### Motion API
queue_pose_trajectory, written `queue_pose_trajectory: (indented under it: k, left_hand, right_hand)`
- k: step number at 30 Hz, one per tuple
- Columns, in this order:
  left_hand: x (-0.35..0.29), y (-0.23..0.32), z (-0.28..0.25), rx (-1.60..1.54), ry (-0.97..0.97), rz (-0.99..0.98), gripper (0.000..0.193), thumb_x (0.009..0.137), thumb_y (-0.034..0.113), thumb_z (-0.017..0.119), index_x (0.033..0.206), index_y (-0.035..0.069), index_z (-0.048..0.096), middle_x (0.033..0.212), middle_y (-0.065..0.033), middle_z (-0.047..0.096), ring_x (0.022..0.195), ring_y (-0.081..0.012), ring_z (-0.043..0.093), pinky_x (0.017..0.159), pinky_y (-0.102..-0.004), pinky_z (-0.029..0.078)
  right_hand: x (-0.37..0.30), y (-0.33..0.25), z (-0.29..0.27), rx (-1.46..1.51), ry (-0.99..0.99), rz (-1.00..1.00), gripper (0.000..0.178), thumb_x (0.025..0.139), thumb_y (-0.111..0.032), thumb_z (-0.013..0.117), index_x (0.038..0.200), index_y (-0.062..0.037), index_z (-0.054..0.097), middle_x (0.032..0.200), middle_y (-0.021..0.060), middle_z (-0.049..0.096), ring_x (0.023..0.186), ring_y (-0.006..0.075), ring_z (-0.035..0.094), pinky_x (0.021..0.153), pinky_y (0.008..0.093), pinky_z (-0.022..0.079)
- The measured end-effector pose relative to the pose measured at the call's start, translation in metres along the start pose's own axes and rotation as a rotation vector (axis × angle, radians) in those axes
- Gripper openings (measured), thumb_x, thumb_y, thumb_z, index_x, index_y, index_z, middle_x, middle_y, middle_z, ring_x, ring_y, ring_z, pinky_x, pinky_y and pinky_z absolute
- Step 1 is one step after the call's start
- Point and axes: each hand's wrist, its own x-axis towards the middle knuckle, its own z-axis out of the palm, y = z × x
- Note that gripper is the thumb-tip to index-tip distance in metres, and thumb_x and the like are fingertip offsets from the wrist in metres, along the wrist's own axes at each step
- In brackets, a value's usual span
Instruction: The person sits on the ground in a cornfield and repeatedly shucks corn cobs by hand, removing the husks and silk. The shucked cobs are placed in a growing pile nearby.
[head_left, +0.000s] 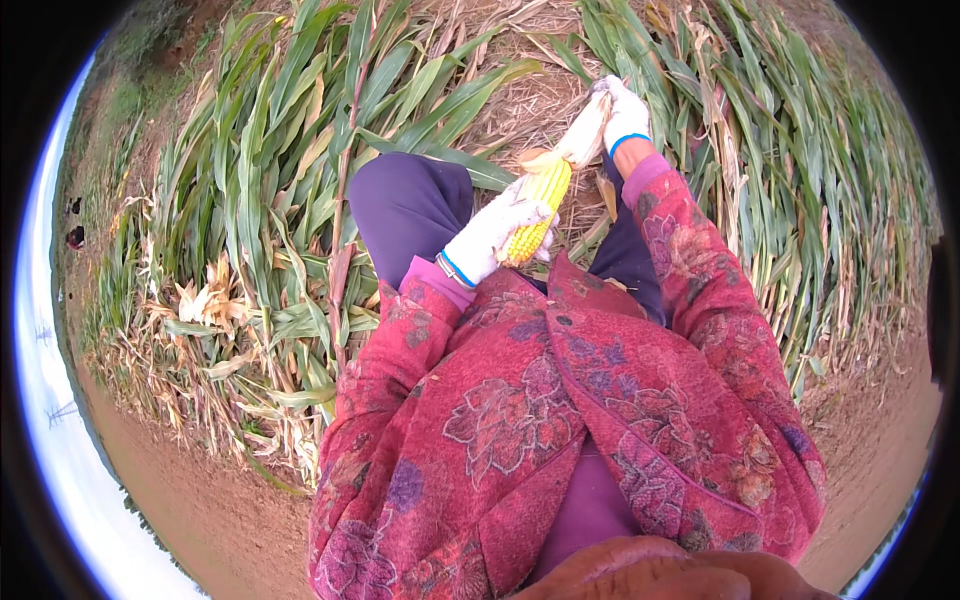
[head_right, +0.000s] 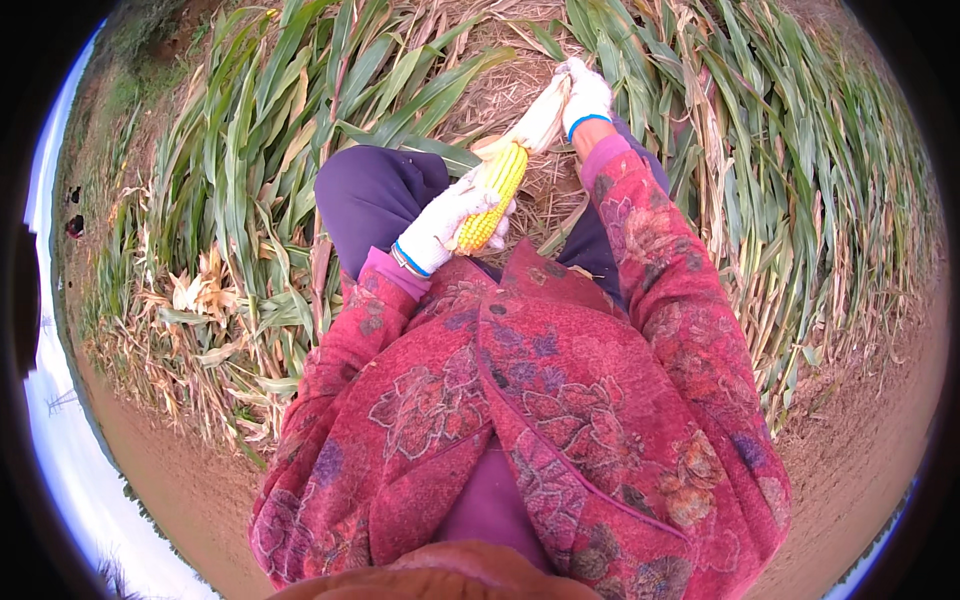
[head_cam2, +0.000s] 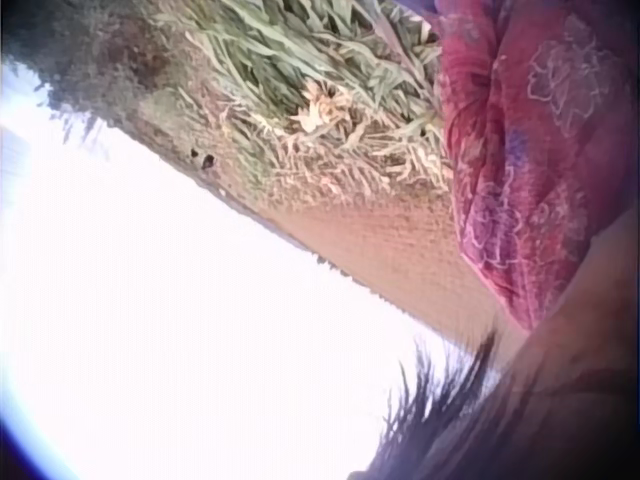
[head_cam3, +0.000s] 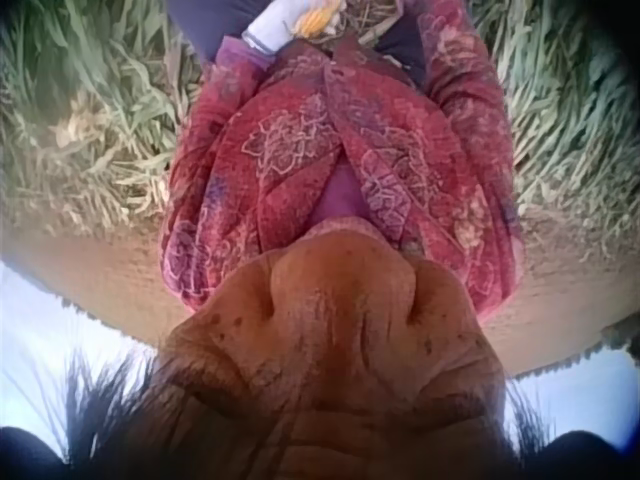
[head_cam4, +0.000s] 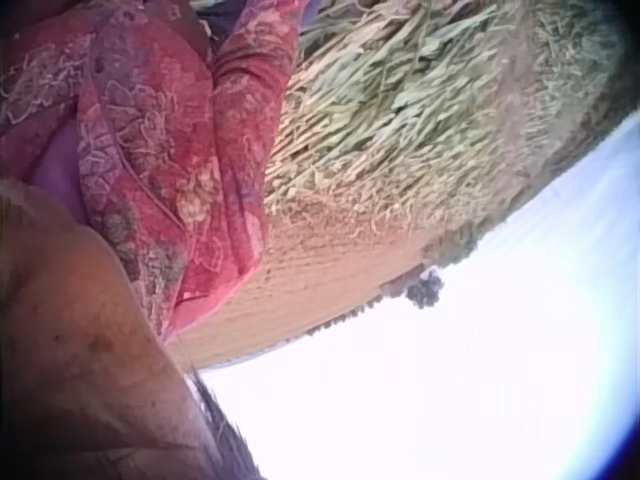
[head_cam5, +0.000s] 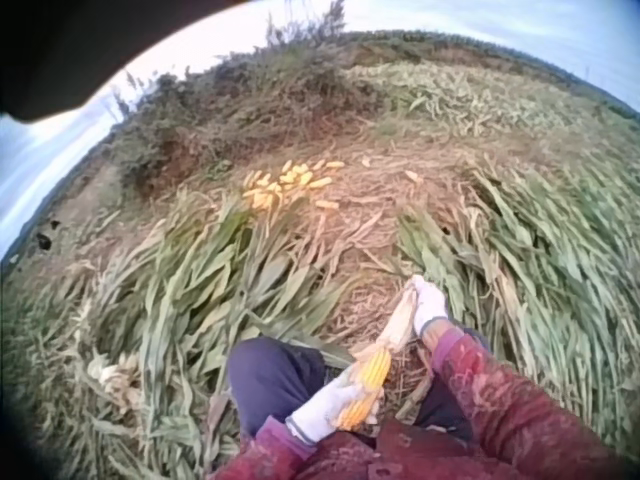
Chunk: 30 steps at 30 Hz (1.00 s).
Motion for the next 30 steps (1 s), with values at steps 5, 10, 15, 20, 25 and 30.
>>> queue_pose_trajectory:
  k: [5,10,15,20,25,30]
  left_hand:
    - [0.008,0.007,0.006,-0.005,-0.022,0.073,0.059,0.099,0.018,0.068,0.152,0.012,0.043,0.112,-0.0146,0.066,0.085,-0.0243,0.069,0.072,-0.0416,0.063]
    - [0.027,0.007,-0.02,-0.254,0.07,0.105,0.045,0.104,0.02,0.063,0.144,0.009,0.047,0.108,-0.0163,0.065,0.089,-0.0317,0.071,0.08,-0.0512,0.065]
    - [0.032,0.001,-0.033,-0.172,0.189,0.243,0.037,0.105,0.02,0.061,0.136,0.003,0.05,0.109,-0.0184,0.065,0.096,-0.0339,0.07,0.09,-0.0532,0.063]
    - [0.035,-0.001,-0.031,-0.167,0.218,0.219,0.038,0.106,0.023,0.06,0.136,0.002,0.05,0.11,-0.0182,0.065,0.094,-0.0324,0.07,0.091,-0.0521,0.062]
    - [0.038,-0.001,-0.032,-0.271,0.229,0.24,0.04,0.107,0.028,0.059,0.14,0.005,0.053,0.119,-0.0164,0.068,0.102,-0.031,0.07,0.096,-0.0455,0.058]
    - [0.048,-0.01,-0.029,-0.191,0.276,0.353,0.039,0.108,0.026,0.059,0.142,0.007,0.053,0.13,-0.0096,0.065,0.115,-0.0253,0.066,0.101,-0.0431,0.055]
  right_hand:
    - [0.03,-0.007,0.002,0.002,-0.077,-0.044,0.017,0.103,-0.02,0.067,0.098,-0.004,0.07,0.084,0.007,0.071,0.073,0.0226,0.065,0.07,0.037,0.055]
    - [0.013,0.002,-0.025,0.27,-0.195,0.195,0.038,0.102,-0.037,0.071,0.12,-0.0038,0.068,0.11,0.0137,0.075,0.098,0.0294,0.072,0.091,0.0459,0.06]
    - [-0.094,0.018,-0.044,-0.095,-0.159,0.389,0.054,0.103,-0.052,0.062,0.135,-0.0079,0.064,0.124,0.0142,0.073,0.107,0.0303,0.072,0.091,0.049,0.059]
    - [-0.155,0.043,-0.066,-0.252,-0.266,0.48,0.051,0.105,-0.049,0.061,0.138,-0.0094,0.061,0.119,0.0139,0.073,0.095,0.029,0.074,0.077,0.0399,0.06]
    - [-0.201,0.022,-0.062,-0.418,-0.431,0.388,0.043,0.104,-0.041,0.065,0.13,-0.0065,0.066,0.109,0.0102,0.076,0.096,0.0214,0.073,0.081,0.0342,0.059]
    - [-0.232,0.002,-0.027,-0.905,-0.599,-0.122,0.058,0.097,-0.055,0.07,0.122,-0.003,0.066,0.103,0.0088,0.075,0.095,0.0204,0.072,0.085,0.0327,0.055]
